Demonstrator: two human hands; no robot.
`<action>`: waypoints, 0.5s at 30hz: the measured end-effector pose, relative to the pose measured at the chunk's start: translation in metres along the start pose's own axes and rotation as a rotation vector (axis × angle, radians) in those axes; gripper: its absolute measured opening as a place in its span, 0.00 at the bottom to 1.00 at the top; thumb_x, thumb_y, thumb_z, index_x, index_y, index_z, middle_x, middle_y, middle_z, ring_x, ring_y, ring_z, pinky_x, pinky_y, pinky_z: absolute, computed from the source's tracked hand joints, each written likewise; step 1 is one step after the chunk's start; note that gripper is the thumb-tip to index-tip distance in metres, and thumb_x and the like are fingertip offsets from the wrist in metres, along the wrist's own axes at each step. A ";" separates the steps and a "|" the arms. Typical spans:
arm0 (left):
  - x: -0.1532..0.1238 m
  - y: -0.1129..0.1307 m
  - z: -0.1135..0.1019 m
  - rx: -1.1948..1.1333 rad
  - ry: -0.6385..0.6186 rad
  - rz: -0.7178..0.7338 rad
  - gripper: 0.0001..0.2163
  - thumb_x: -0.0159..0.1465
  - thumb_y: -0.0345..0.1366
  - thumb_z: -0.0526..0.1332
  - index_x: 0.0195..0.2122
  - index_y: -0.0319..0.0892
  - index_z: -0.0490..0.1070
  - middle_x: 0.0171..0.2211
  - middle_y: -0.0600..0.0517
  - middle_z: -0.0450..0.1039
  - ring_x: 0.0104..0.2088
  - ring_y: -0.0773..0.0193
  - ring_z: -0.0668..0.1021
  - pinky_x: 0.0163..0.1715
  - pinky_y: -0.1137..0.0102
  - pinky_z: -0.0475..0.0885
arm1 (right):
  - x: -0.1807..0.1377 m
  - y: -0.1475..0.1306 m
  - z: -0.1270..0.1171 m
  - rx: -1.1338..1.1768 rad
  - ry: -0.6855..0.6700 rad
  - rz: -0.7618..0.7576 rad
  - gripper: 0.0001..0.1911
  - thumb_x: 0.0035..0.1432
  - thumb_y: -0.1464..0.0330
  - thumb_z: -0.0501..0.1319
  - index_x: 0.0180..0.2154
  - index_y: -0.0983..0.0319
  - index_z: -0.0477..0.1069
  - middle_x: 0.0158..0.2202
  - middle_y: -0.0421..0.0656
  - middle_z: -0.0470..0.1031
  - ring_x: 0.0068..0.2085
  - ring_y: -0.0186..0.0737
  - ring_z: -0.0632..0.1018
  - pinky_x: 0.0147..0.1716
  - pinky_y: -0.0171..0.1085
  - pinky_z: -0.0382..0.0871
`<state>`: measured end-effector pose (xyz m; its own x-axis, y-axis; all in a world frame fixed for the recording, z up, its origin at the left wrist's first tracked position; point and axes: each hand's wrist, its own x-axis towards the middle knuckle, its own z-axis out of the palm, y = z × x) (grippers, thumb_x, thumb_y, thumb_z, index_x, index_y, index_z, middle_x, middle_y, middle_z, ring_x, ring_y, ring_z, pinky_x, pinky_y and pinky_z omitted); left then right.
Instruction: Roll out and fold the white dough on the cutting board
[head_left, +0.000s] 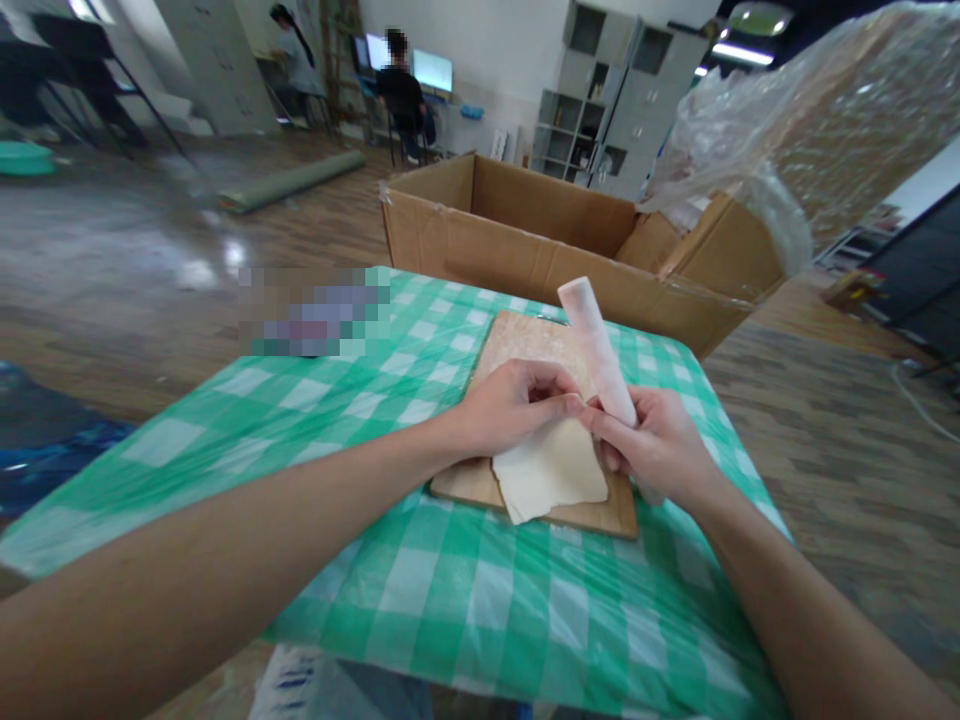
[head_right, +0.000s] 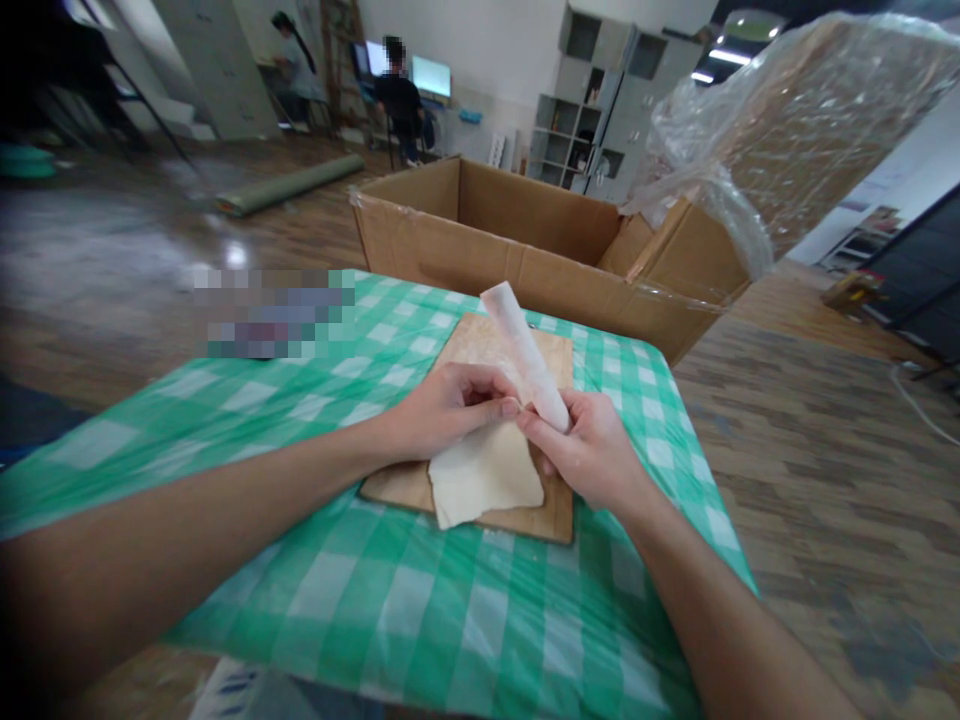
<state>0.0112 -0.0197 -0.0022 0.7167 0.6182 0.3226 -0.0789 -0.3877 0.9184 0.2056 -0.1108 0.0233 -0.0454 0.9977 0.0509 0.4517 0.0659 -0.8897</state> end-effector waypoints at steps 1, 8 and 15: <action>0.001 0.000 0.000 0.001 0.023 -0.007 0.11 0.68 0.42 0.65 0.35 0.39 0.79 0.32 0.51 0.78 0.34 0.64 0.77 0.33 0.71 0.69 | 0.000 0.000 0.000 0.017 -0.008 0.012 0.18 0.65 0.57 0.65 0.28 0.61 0.72 0.16 0.36 0.70 0.17 0.30 0.68 0.15 0.30 0.58; 0.002 0.000 0.001 -0.006 0.130 -0.060 0.07 0.65 0.39 0.67 0.37 0.40 0.80 0.32 0.51 0.80 0.33 0.64 0.78 0.32 0.71 0.70 | 0.004 -0.001 0.008 0.161 0.131 0.072 0.17 0.57 0.56 0.72 0.39 0.63 0.77 0.18 0.35 0.70 0.16 0.30 0.66 0.13 0.30 0.57; 0.000 -0.004 0.001 -0.075 0.138 -0.087 0.13 0.64 0.42 0.70 0.44 0.40 0.82 0.37 0.47 0.83 0.35 0.63 0.81 0.34 0.70 0.72 | 0.008 0.008 0.005 0.210 0.224 0.058 0.18 0.56 0.55 0.72 0.38 0.62 0.77 0.20 0.35 0.69 0.18 0.31 0.66 0.15 0.32 0.57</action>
<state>0.0121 -0.0182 -0.0063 0.6215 0.7373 0.2647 -0.0755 -0.2800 0.9570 0.2045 -0.1029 0.0138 0.1834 0.9802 0.0749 0.2527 0.0266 -0.9672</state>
